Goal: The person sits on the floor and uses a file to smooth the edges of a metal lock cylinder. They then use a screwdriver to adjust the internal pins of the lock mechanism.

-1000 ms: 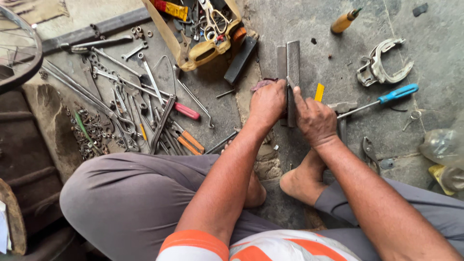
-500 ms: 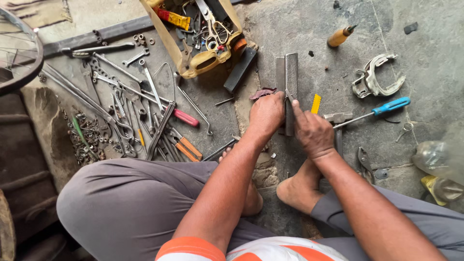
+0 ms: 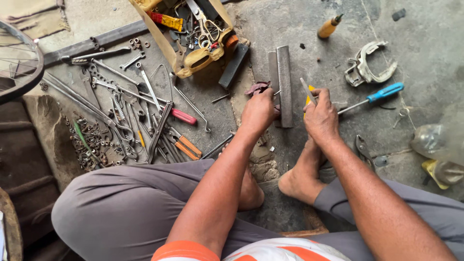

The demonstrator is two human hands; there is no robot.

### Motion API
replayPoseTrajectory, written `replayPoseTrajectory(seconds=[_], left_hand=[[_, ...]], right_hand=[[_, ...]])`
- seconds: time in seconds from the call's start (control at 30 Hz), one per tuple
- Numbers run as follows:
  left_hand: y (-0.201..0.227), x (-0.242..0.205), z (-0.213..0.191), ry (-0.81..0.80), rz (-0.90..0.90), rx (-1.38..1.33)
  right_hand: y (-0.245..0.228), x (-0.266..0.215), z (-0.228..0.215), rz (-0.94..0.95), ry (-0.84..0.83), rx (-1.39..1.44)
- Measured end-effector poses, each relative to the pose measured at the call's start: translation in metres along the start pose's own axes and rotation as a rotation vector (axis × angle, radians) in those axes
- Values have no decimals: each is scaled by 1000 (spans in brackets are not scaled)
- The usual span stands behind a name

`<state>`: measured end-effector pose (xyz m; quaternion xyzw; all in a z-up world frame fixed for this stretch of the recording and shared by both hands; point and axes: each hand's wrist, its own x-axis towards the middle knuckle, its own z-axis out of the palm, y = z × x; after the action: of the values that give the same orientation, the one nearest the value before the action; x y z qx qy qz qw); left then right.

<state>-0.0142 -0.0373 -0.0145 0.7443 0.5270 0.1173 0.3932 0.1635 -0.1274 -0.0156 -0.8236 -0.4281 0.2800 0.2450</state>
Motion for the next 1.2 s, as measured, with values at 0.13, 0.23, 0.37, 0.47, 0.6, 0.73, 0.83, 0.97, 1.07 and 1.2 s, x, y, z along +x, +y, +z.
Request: replayPoseTrajectory(seconds=[0.13,0.23,0.37,0.47,0.6,0.73,0.83,0.97,1.07,1.2], left_hand=[[2,-19,-8,-26,-21,-39],[-3,-35,-7,-65,-19,-45],[-20,-52,-8,-29,-23,-71],[-29,-66,-20,-7,-129,-74],[-26,-83,-46,81,-96,-30],[-18,-109,-71,97,-62,-89],[11,-137,-92,73,28,-62],[23,-156,-97,1,112,-47],[19,-145,-93,-81,96,46],[25,-125,-94,-90,-21,39]], right_hand=[[2,1,-14,-1,58,-26],[-9,0,-21,82,23,-24],[-17,-16,-17,25,-30,-133],[-14,-31,-4,-59,-56,-140],[-22,-22,14,14,-13,-251],[-49,9,32,-219,144,-225],[-67,37,42,-107,109,-289],[-64,63,55,71,-2,-329],[-68,89,56,131,-63,-360],[-70,87,47,109,-52,-296]])
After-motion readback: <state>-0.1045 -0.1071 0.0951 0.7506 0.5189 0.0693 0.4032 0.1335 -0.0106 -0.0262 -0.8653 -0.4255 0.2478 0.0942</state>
